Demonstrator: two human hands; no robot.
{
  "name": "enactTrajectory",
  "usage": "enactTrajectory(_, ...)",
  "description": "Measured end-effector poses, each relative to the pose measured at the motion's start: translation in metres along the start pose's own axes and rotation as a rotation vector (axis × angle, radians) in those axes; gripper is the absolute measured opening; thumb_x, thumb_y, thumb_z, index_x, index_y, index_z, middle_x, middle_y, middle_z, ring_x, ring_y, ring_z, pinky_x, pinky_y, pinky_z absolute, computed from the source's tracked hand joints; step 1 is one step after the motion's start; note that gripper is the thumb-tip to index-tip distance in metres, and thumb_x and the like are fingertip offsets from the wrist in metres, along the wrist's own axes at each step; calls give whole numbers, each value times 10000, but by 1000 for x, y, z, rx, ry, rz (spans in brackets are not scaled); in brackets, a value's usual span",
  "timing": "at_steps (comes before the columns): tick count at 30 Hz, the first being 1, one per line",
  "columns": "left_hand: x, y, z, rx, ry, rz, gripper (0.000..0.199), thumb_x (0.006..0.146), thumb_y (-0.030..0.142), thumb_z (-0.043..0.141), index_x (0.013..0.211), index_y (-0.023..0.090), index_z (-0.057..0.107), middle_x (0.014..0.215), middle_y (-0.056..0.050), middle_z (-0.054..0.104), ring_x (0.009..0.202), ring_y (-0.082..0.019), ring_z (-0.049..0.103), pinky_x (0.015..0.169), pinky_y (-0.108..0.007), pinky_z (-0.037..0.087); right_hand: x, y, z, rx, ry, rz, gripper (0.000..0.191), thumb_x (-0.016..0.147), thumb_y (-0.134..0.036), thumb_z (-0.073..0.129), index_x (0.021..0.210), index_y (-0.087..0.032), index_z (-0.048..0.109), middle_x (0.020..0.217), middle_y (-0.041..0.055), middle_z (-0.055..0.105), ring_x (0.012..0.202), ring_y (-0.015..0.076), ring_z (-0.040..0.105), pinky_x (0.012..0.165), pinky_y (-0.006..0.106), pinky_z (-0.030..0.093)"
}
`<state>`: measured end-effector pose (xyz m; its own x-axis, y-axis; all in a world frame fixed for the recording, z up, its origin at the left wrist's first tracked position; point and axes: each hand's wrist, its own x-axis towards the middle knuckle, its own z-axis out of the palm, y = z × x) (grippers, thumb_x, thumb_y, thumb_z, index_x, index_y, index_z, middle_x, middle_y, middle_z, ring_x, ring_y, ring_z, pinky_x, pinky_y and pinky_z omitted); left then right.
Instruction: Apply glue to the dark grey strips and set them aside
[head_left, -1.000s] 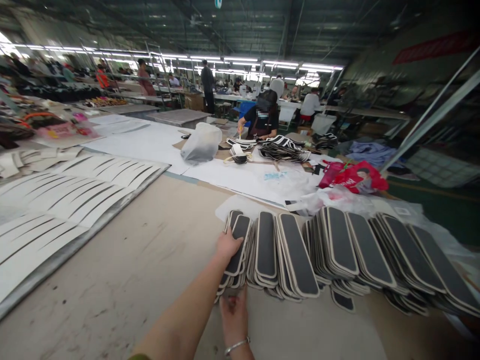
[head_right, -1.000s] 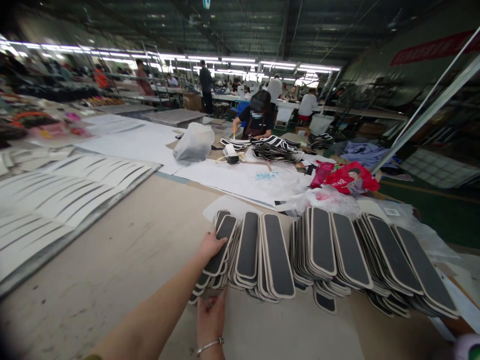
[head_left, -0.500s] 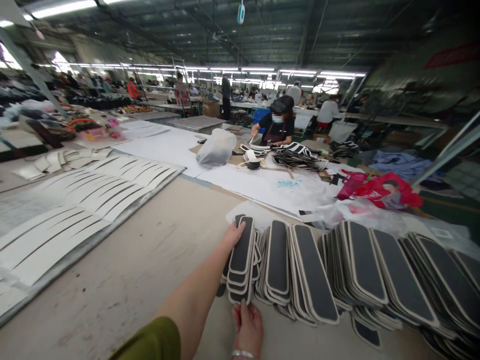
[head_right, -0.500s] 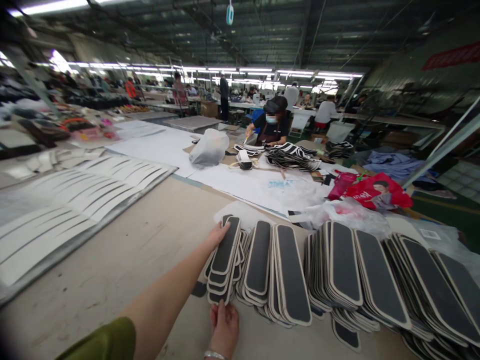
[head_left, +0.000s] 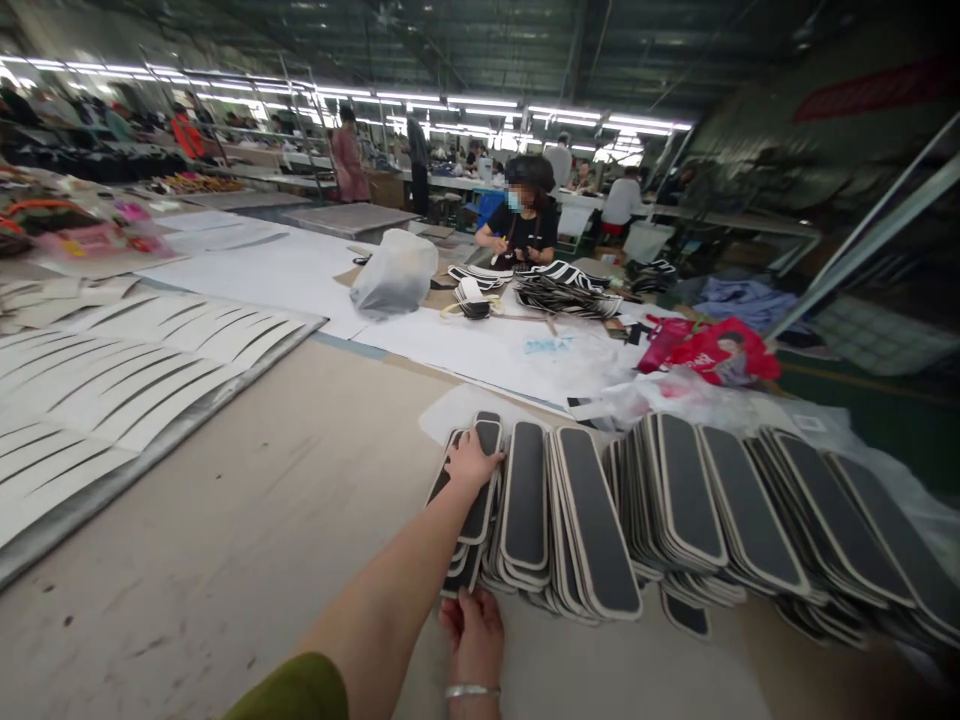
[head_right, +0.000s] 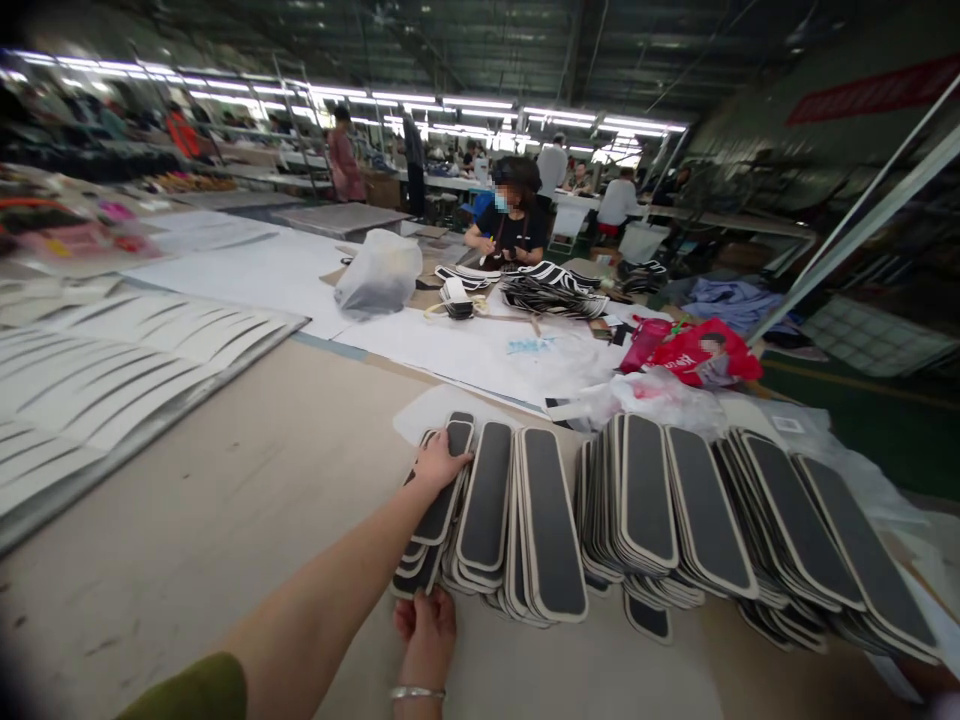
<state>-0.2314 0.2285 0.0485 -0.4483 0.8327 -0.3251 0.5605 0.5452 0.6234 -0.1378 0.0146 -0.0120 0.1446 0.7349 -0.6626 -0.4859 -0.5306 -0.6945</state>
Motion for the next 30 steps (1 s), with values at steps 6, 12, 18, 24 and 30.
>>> enactTrajectory(6,9,-13,-18,-36,-52,70,564,887,547,435,1328,205,521,1437,-87,481,1351,-271,401,1093,-329,322,-2,-3,6,61,37,-10,453,547,-429,807,837,-171,573,664,3,644,631,165,639,562,228,531)
enactTrajectory(12,-11,-51,-35,6,11,-52,685,905,613,319,1266,77,547,1322,-218,558,1262,-315,505,1039,-359,372,3,-4,5,50,24,7,489,504,-459,840,804,-173,581,682,12,649,634,169,641,564,227,536)
enactTrajectory(18,-16,-54,-33,24,2,-104,781,821,733,369,1157,70,608,1230,-248,610,1192,-353,555,987,-378,414,7,-7,9,-31,-3,-4,569,509,-534,822,864,-186,543,678,0,644,640,168,640,580,236,537)
enactTrajectory(24,-18,-50,-31,60,-31,-102,786,764,734,459,1262,137,574,1274,-222,564,1234,-390,498,1042,-441,355,12,-15,19,-288,-89,-31,589,529,-668,720,828,-206,508,659,33,636,611,222,637,525,304,518)
enactTrajectory(30,-34,-51,-25,48,-31,-80,856,688,773,516,1349,229,502,1310,-181,521,1255,-398,462,1040,-455,353,-18,-64,3,-769,-265,-247,297,467,-300,794,490,-240,503,482,17,500,534,237,548,548,322,414)
